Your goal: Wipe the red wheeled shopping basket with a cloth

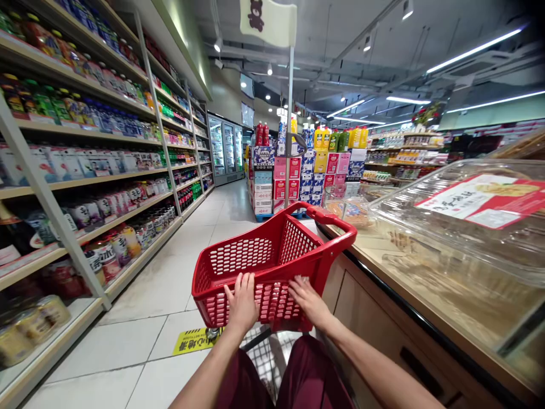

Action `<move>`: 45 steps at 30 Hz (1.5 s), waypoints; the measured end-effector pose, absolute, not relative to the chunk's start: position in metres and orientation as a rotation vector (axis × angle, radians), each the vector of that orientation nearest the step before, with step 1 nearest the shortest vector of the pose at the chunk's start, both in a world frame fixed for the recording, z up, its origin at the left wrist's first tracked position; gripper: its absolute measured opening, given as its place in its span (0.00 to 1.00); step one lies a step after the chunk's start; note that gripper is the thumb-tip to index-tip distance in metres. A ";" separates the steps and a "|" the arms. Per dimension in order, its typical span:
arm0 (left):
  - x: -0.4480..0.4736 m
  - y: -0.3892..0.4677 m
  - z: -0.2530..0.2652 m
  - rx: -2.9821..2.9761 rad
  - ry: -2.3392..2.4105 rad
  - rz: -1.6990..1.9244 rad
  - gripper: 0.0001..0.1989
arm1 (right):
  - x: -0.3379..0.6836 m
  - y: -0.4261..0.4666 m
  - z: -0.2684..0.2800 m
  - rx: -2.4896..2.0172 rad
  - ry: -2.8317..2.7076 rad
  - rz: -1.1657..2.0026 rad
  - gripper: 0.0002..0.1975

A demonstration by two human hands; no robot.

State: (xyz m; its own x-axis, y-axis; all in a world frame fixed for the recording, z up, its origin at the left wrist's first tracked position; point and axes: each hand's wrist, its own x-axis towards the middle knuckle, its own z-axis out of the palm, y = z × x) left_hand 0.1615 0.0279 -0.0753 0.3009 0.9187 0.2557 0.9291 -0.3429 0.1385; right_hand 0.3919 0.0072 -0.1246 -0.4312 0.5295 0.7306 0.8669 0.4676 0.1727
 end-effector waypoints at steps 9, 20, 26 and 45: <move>0.161 0.026 -0.068 -2.577 -1.803 -0.429 0.38 | 0.357 0.024 -0.108 -1.151 -1.960 -0.677 0.21; 0.098 0.044 -0.062 -2.493 -2.047 -0.709 0.35 | 0.303 0.029 -0.131 -1.001 -2.126 -0.608 0.19; 0.057 0.068 -0.057 -2.669 -2.168 -1.095 0.31 | 0.233 0.043 -0.137 -0.906 -2.241 -0.590 0.19; 0.042 0.070 -0.054 -2.493 -2.337 -1.221 0.23 | 0.223 0.058 -0.157 -0.807 -2.352 -0.559 0.15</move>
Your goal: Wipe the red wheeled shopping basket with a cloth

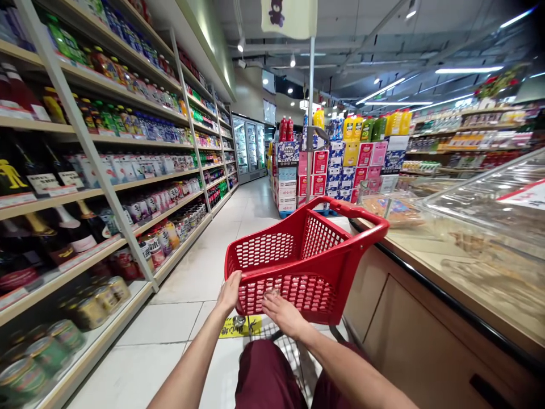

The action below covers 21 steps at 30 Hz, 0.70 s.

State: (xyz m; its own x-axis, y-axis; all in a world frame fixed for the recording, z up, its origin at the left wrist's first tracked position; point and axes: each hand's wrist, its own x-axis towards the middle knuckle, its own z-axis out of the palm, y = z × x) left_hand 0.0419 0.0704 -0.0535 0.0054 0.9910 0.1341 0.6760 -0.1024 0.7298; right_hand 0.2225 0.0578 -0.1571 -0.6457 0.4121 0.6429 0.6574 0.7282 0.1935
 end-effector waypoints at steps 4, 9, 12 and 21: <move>0.063 0.068 -0.045 1.898 1.762 0.800 0.24 | 0.243 0.059 -0.141 -0.915 -2.157 -0.571 0.17; 0.099 0.063 -0.046 2.059 1.676 0.694 0.23 | 0.266 0.057 -0.144 -0.930 -2.141 -0.639 0.16; 0.107 0.060 -0.048 2.107 1.668 0.666 0.24 | 0.276 0.052 -0.151 -0.898 -2.157 -0.646 0.16; 0.104 0.057 -0.038 2.141 1.711 0.617 0.25 | 0.300 0.046 -0.144 -0.938 -2.080 -0.667 0.17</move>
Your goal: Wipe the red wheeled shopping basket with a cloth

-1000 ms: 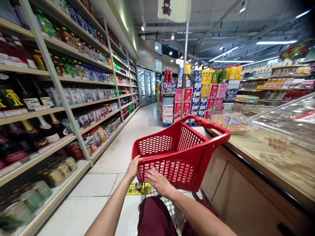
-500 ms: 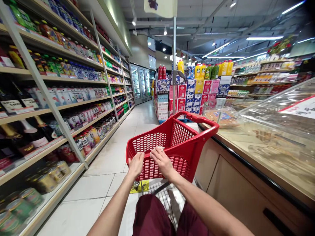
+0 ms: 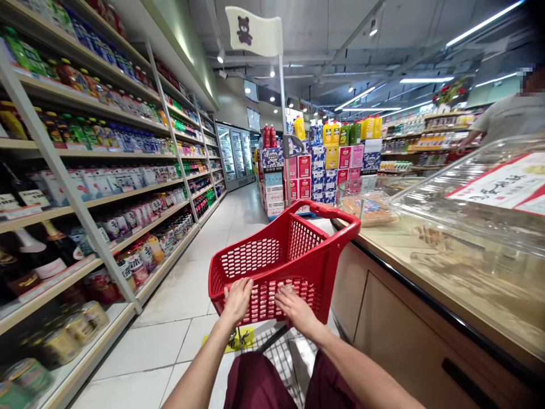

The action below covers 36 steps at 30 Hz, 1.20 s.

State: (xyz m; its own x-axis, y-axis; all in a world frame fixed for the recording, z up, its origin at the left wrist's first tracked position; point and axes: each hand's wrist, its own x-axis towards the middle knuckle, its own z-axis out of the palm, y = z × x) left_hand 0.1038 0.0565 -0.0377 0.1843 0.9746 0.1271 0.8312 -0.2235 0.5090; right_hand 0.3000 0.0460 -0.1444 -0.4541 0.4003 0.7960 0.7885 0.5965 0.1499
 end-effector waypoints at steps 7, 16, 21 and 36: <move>0.134 0.059 -0.042 2.210 1.715 0.593 0.25 | 0.322 0.055 -0.121 -1.090 -1.932 -0.667 0.19; 0.156 0.058 -0.038 2.284 1.733 0.541 0.26 | 0.344 0.045 -0.124 -1.099 -1.941 -0.659 0.19; 0.168 0.055 -0.043 2.382 1.669 0.428 0.28 | 0.359 0.039 -0.129 -1.103 -1.989 -0.650 0.18; 0.173 0.049 -0.039 2.459 1.814 0.351 0.30 | 0.413 0.029 -0.099 -1.086 -1.808 -0.729 0.19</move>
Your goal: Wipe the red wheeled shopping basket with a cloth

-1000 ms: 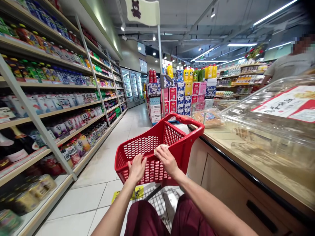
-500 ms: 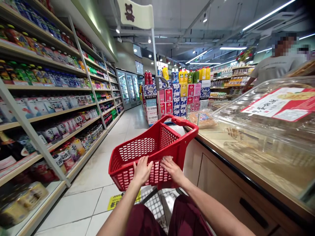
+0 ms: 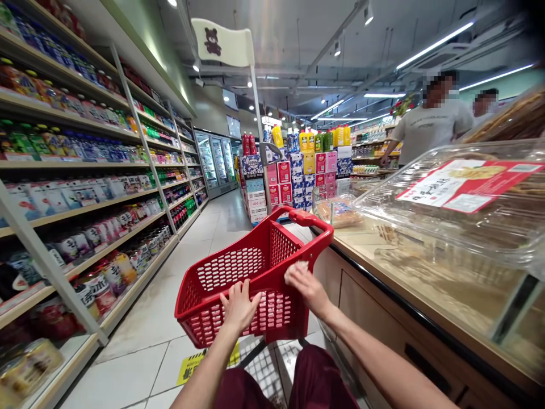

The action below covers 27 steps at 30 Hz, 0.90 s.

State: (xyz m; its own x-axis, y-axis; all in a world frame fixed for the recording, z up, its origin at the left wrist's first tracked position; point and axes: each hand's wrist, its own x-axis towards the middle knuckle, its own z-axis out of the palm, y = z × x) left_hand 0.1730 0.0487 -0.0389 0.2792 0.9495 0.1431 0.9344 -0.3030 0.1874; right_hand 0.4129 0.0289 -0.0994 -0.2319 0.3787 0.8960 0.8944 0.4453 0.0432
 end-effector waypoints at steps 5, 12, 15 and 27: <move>0.173 0.048 -0.041 2.474 1.787 0.381 0.29 | 0.440 0.026 -0.093 -1.231 -1.483 -0.687 0.22; 0.174 0.050 -0.043 2.470 1.801 0.415 0.29 | 0.459 0.015 -0.100 -1.214 -1.625 -0.650 0.23; 0.173 0.051 -0.043 2.458 1.800 0.428 0.29 | 0.464 0.028 -0.067 -1.260 -1.372 -0.714 0.23; 0.168 0.054 -0.045 2.451 1.790 0.413 0.30 | 0.453 0.038 -0.041 -1.285 -1.393 -0.793 0.21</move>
State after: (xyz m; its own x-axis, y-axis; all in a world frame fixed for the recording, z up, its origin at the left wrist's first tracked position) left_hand 0.1681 0.0540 -0.0454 0.2815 0.9444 0.1698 0.9233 -0.3148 0.2202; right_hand 0.4528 0.0380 -0.0415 0.1081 0.2796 0.9540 0.9631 0.2084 -0.1702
